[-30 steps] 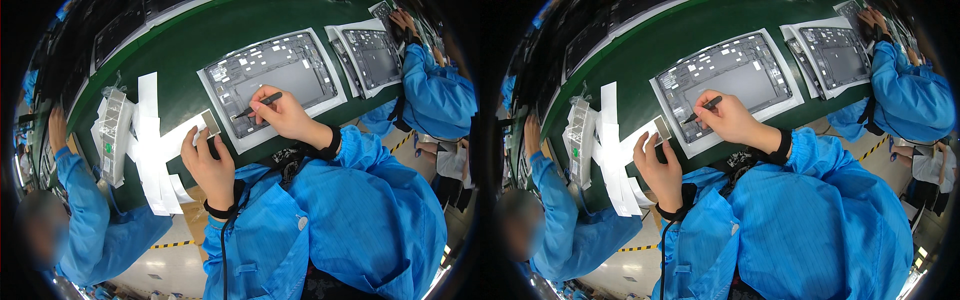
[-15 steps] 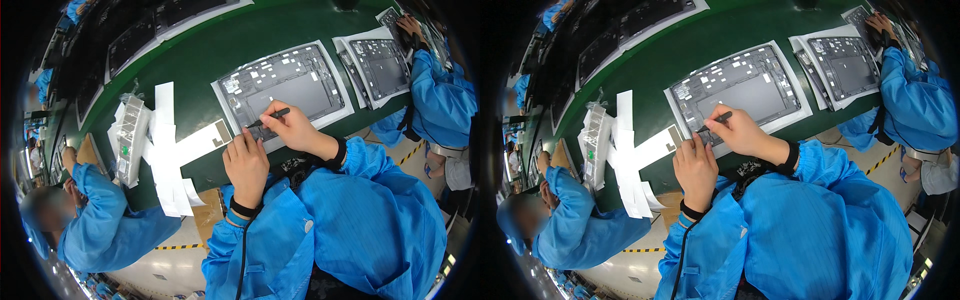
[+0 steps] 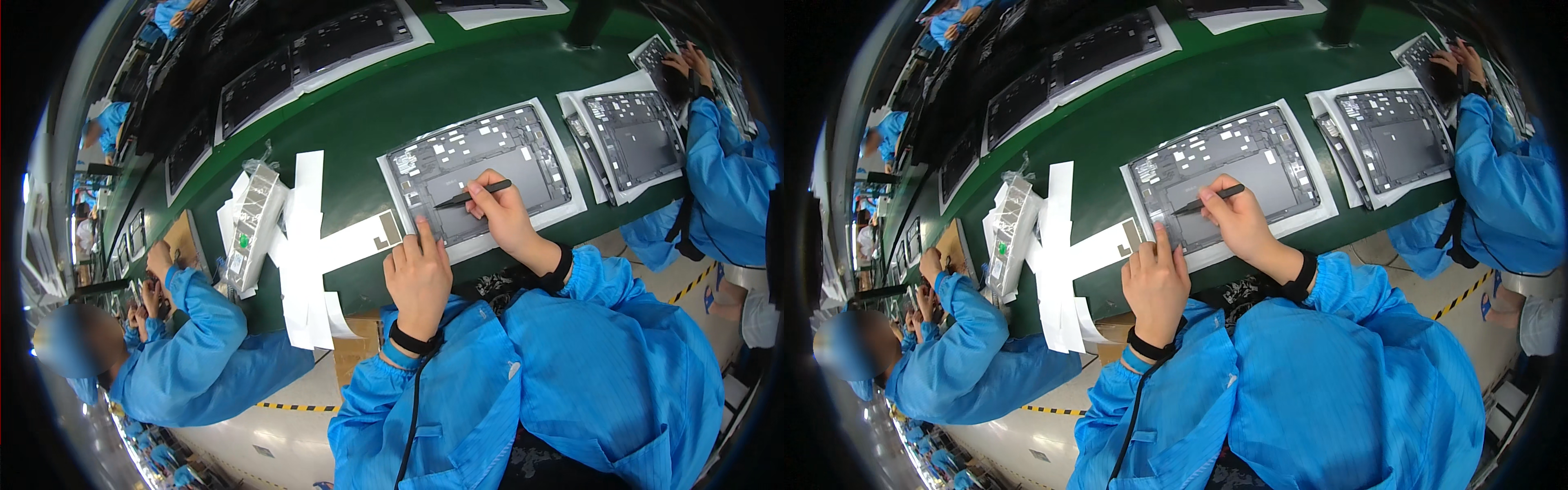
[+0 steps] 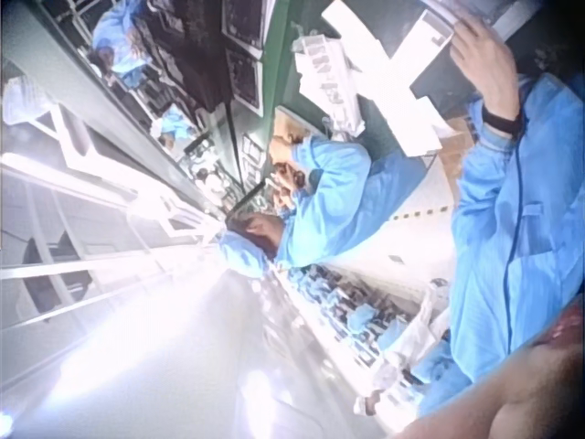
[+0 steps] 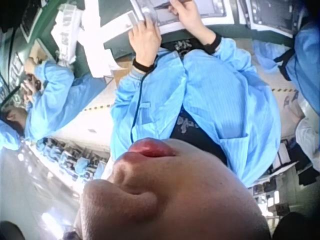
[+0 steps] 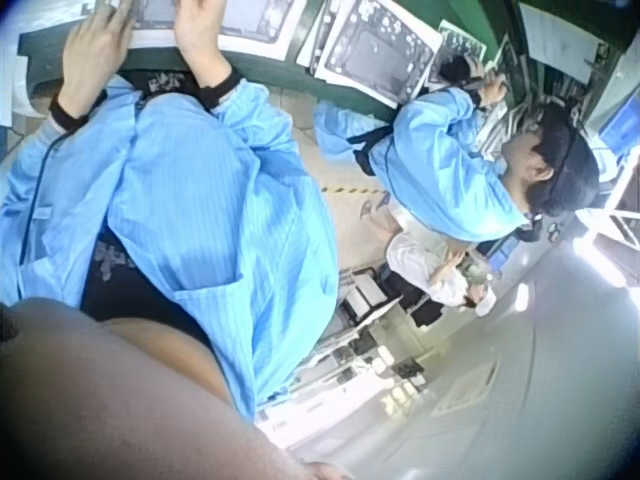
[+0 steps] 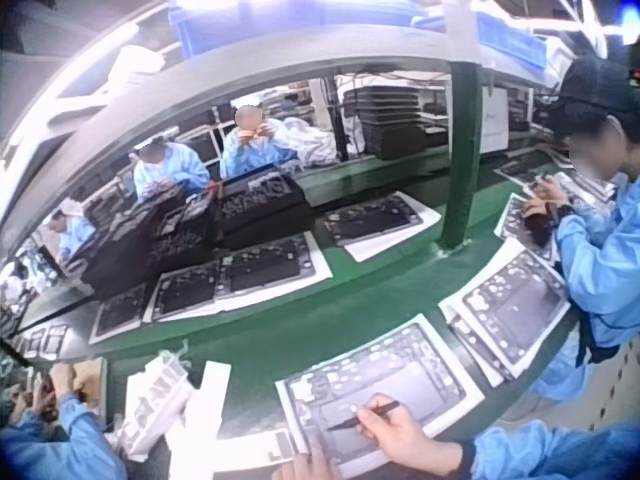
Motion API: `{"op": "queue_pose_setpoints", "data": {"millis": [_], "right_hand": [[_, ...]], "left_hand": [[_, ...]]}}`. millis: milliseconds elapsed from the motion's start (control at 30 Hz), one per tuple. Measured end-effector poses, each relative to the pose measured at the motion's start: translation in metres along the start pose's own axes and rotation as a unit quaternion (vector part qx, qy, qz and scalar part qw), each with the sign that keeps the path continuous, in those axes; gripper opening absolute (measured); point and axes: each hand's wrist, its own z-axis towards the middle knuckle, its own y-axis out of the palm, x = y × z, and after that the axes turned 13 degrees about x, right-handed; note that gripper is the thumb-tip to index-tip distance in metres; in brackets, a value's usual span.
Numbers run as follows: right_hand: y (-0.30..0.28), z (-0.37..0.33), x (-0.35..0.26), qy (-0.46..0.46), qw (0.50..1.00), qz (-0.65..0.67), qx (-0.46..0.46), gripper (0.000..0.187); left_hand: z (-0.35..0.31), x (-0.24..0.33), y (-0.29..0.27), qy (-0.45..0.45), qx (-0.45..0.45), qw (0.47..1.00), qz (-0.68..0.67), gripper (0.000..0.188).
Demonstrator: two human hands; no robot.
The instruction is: The person is seen applying small parts and adhesive strips onto electronic chassis on a production line.
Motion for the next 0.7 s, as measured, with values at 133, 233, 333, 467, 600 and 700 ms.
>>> {"op": "queue_pose_setpoints", "data": {"millis": [133, 233, 333, 467, 600, 700], "right_hand": [[-0.002, -0.001, 0.003, -0.028, 0.999, -0.041, -0.022, 0.017], [-0.003, 0.003, 0.004, -0.026, 0.998, -0.041, -0.027, 0.016], [-0.003, 0.011, 0.0, 0.006, 1.0, 0.002, -0.027, 0.018], [-0.003, 0.015, -0.011, 0.064, 0.996, 0.06, -0.026, 0.018], [0.003, 0.004, -0.023, 0.099, 0.993, 0.057, -0.027, 0.017], [0.017, -0.004, -0.033, 0.043, 0.998, -0.012, -0.052, 0.015]], "left_hand": [[-0.002, 0.0, 0.004, 0.002, -0.026, 1.0, -0.001, 0.035], [0.001, -0.004, 0.006, 0.005, -0.041, 0.999, -0.02, 0.037], [-0.001, -0.008, 0.006, -0.015, -0.015, 0.998, -0.059, 0.034], [-0.014, -0.026, -0.013, -0.049, 0.04, 0.987, -0.147, 0.031], [-0.029, -0.06, -0.023, -0.14, 0.074, 0.972, -0.176, 0.025], [-0.029, -0.076, -0.019, -0.235, 0.067, 0.952, -0.187, 0.029]]}}
